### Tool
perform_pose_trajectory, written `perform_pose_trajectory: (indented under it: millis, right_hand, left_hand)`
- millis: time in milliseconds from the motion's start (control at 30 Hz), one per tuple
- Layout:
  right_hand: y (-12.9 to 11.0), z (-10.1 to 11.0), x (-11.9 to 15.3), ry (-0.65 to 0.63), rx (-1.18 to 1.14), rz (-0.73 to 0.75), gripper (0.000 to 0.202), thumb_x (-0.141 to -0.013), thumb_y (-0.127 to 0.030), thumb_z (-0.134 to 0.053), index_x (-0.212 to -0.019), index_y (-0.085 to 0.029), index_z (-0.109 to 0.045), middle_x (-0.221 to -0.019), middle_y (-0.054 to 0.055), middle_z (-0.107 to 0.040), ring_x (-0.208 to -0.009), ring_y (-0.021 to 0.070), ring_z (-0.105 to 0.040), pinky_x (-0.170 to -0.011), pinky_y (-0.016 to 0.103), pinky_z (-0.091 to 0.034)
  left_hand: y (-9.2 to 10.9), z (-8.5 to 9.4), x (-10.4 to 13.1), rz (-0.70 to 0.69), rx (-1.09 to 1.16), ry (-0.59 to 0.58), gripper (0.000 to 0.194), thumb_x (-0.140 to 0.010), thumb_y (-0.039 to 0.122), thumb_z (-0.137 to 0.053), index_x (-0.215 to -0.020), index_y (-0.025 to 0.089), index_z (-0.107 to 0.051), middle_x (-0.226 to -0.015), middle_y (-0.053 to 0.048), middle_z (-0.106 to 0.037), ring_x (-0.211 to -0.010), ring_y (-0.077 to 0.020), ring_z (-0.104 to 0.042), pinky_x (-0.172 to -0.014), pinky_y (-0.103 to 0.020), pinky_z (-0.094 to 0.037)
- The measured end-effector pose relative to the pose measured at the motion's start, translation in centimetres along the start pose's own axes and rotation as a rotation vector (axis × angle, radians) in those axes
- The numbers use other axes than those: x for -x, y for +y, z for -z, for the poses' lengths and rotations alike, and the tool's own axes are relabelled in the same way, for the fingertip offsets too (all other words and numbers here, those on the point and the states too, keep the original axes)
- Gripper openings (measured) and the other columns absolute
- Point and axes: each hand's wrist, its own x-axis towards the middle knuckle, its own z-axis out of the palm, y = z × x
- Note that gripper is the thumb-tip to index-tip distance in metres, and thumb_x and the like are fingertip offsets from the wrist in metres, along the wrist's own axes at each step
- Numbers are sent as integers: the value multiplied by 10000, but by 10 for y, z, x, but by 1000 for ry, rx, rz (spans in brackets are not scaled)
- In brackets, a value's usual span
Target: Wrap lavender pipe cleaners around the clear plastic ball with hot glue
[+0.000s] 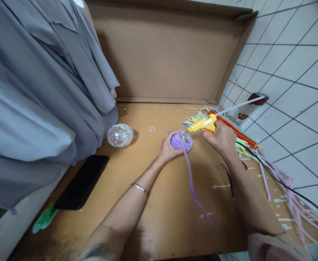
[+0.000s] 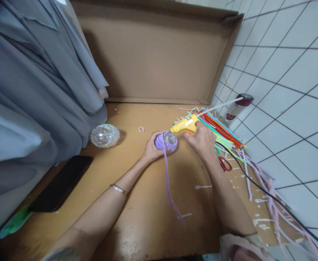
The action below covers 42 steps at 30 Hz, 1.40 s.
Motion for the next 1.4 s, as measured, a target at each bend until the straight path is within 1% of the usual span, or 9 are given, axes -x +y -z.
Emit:
perform_pose_trajectory:
  millis: [133, 267, 467, 767, 900, 1067, 1200, 1300, 1400]
  right_hand:
    - [-1, -2, 1, 35, -17, 24, 404, -756, -421, -649, -1062, -159, -664, -895, 137, -715, -824, 307, -647, -657, 338, -423]
    - [0, -1, 5, 36, 10, 48, 392, -775, -442, -592, -1038, -161, -669, -882, 128, -715, -822, 302, -645, -639, 327, -402]
    - [-3, 1, 8, -24, 40, 38, 408, -784, -445, -559, -1052, -159, -673, -924, 145, -735, -845, 315, -662, -623, 325, -385]
    - [-8, -8, 6, -105, 33, 22, 405, -787, -452, -573, -1054, -160, -655, -960, 155, -740, -893, 322, -675, -643, 327, -402]
    - [-8, -12, 4, -109, 9, 5, 387, -777, -458, -582, -1028, -173, -658, -918, 142, -738, -873, 318, -673, -644, 325, -407]
    - [-6, -14, 4, -111, -8, -8, 390, -779, -465, -588, -1029, -174, -658, -934, 149, -734, -874, 315, -668, -664, 333, -421]
    - [-2, -14, 2, -99, -26, -25, 415, -771, -481, -577, -1036, -172, -660, -920, 150, -728, -858, 309, -658, -659, 332, -420]
    - [3, -15, -3, -74, -76, -86, 374, -738, -477, -580, -953, -181, -656, -859, 134, -712, -792, 288, -639, -631, 327, -407]
    - [5, -15, -8, -74, -255, -106, 282, -692, -452, -568, -816, -200, -603, -727, 84, -659, -649, 225, -577, -565, 307, -378]
  left_hand:
    - [-2, 1, 0, 55, 15, 5, 723, -584, 300, -910, -1212, 209, -564, -1253, -103, -653, -1147, -270, -657, -1006, -433, -544]
    - [1, 2, -1, 69, 35, 7, 715, -566, 300, -907, -1193, 214, -576, -1229, -95, -653, -1135, -264, -652, -1008, -429, -537]
    - [3, 2, -2, 44, 10, 14, 691, -546, 292, -889, -1165, 214, -591, -1201, -98, -660, -1103, -267, -657, -984, -435, -545]
    - [5, 2, -3, -6, -54, 21, 687, -551, 310, -885, -1168, 219, -596, -1189, -89, -673, -1092, -263, -666, -970, -432, -560]
    - [6, 1, -2, 11, -56, 19, 692, -547, 313, -894, -1167, 227, -598, -1193, -85, -669, -1103, -262, -661, -985, -431, -550]
    - [6, 1, -2, 16, -13, -2, 685, -564, 325, -886, -1175, 216, -597, -1224, -102, -658, -1127, -277, -649, -1003, -479, -541]
    - [6, 2, -2, 33, -21, 6, 684, -559, 319, -891, -1167, 203, -602, -1214, -117, -654, -1116, -281, -651, -997, -475, -544]
    - [7, 3, -2, 38, -32, 5, 692, -552, 326, -898, -1164, 206, -598, -1206, -114, -655, -1113, -281, -653, -990, -464, -548]
    - [7, 3, -3, 37, -47, 2, 699, -538, 323, -903, -1158, 223, -594, -1196, -95, -660, -1106, -276, -655, -986, -447, -549]
